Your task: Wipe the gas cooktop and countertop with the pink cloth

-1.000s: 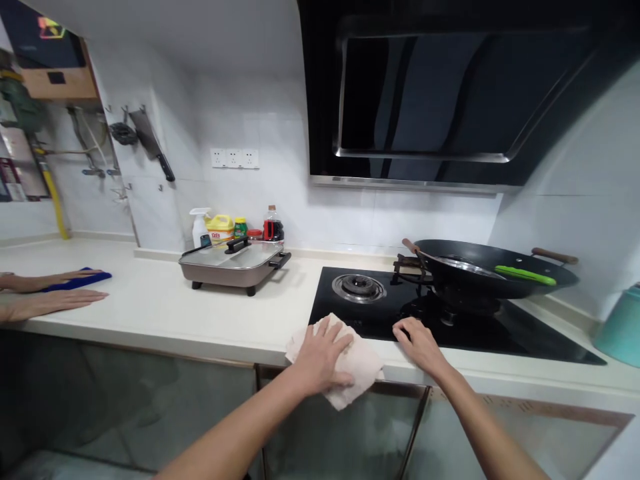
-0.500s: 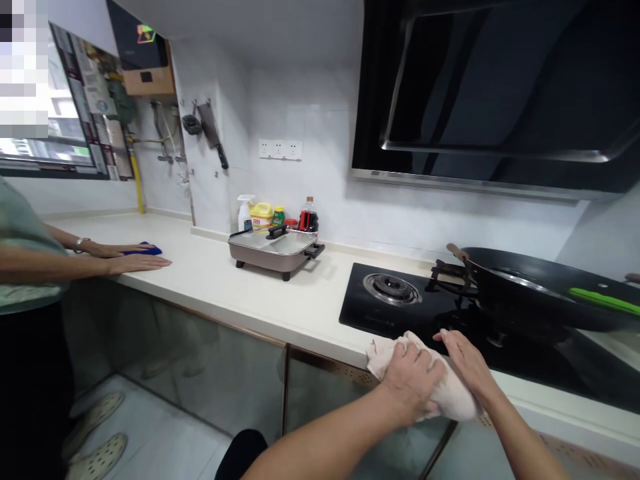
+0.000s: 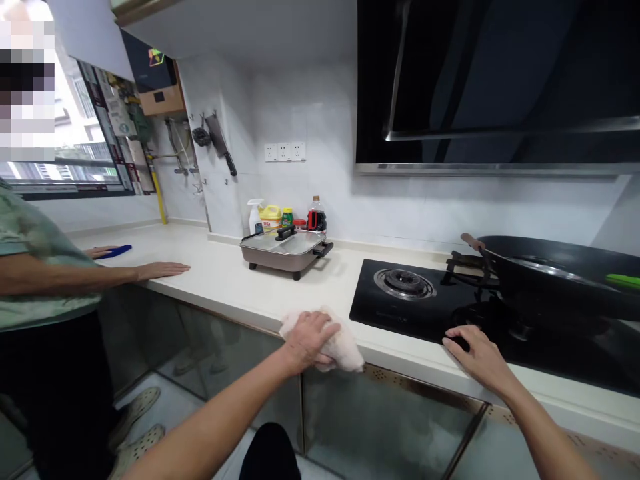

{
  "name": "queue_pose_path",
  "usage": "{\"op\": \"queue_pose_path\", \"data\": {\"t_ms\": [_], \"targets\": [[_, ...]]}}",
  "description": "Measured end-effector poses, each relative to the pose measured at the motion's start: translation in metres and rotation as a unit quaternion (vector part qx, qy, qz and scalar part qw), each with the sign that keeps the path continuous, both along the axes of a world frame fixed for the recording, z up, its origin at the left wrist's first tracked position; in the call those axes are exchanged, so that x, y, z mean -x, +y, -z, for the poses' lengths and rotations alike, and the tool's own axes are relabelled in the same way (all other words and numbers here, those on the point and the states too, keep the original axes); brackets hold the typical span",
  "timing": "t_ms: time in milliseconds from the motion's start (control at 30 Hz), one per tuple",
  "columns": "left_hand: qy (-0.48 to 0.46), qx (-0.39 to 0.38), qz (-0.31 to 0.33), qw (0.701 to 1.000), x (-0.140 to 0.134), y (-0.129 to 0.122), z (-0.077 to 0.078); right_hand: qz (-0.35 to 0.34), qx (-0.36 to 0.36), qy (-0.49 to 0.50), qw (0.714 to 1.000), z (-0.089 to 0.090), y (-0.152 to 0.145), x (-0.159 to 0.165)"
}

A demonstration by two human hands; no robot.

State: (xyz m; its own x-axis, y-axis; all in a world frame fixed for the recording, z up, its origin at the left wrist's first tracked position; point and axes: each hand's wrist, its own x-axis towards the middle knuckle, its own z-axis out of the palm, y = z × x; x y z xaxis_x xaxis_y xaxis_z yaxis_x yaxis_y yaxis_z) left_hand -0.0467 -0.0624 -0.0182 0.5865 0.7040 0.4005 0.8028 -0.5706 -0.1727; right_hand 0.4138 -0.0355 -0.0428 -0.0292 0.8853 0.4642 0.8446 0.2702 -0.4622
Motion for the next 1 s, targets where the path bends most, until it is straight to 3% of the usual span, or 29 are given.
{"op": "queue_pose_path", "data": {"t_ms": [133,233,367,500,733,1000], "targets": [[-0.030,0.048,-0.079,0.995,0.072,0.007,-0.014,-0.002,0.011,-0.005,1.000,0.002,0.001,-0.002],[-0.055,0.079,-0.159,0.983,0.111,0.010,-0.026,-0.001,0.011,-0.006,1.000,0.004,0.002,-0.003],[-0.069,0.113,-0.250,0.959,0.145,0.013,-0.037,-0.002,0.012,-0.011,1.000,0.007,0.005,-0.005],[-0.085,0.120,-0.273,0.951,0.158,0.014,-0.037,-0.003,0.014,-0.019,1.000,0.010,0.007,-0.004],[-0.039,0.105,-0.296,0.948,0.127,0.006,-0.033,-0.004,0.022,-0.044,0.999,0.010,0.005,-0.003],[-0.015,0.195,-0.200,0.960,0.022,0.020,-0.046,0.013,0.034,-0.046,0.998,0.008,0.004,-0.002]]}}
